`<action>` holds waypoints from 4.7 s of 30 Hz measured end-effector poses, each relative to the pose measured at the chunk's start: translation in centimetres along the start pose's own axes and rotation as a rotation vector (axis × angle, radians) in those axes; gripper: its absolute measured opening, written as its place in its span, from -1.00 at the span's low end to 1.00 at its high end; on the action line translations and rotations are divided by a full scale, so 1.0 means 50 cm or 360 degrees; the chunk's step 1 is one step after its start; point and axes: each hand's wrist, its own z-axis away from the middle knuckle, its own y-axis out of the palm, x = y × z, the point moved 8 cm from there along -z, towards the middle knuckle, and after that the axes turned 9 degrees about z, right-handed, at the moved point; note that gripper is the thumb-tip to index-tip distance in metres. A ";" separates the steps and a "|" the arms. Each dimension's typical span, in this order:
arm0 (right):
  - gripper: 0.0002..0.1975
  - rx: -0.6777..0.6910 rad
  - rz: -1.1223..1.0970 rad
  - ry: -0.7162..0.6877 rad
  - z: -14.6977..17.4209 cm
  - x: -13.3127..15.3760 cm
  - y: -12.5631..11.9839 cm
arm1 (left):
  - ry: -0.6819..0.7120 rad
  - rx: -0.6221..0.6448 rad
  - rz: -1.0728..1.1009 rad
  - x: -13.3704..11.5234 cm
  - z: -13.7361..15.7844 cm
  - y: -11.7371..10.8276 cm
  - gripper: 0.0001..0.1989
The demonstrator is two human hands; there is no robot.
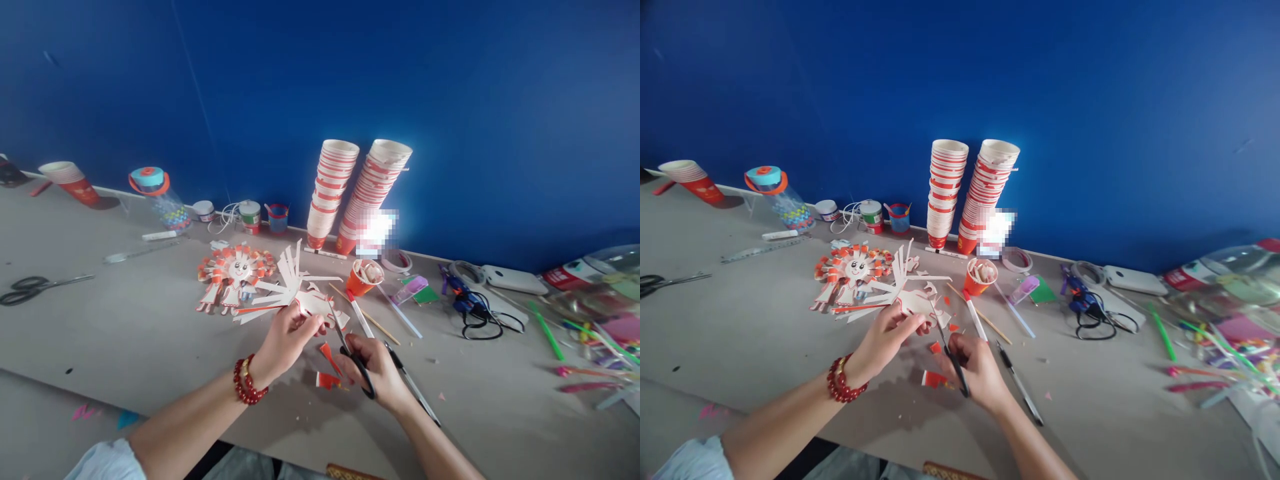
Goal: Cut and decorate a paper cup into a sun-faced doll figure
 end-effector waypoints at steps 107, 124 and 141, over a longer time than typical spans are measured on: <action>-0.55 0.0263 -0.0419 -0.0079 0.002 0.013 0.028 | -0.0180 0.0248 0.0701 0.022 0.002 0.048 -0.81; -0.62 0.0008 -0.0446 -0.0021 0.002 0.004 0.033 | -0.0201 0.0144 0.0824 0.046 0.016 0.067 -0.68; -0.65 -0.0258 -0.0373 -0.0171 -0.001 0.011 0.034 | -0.0174 -0.0111 0.0903 0.061 0.028 0.070 -0.64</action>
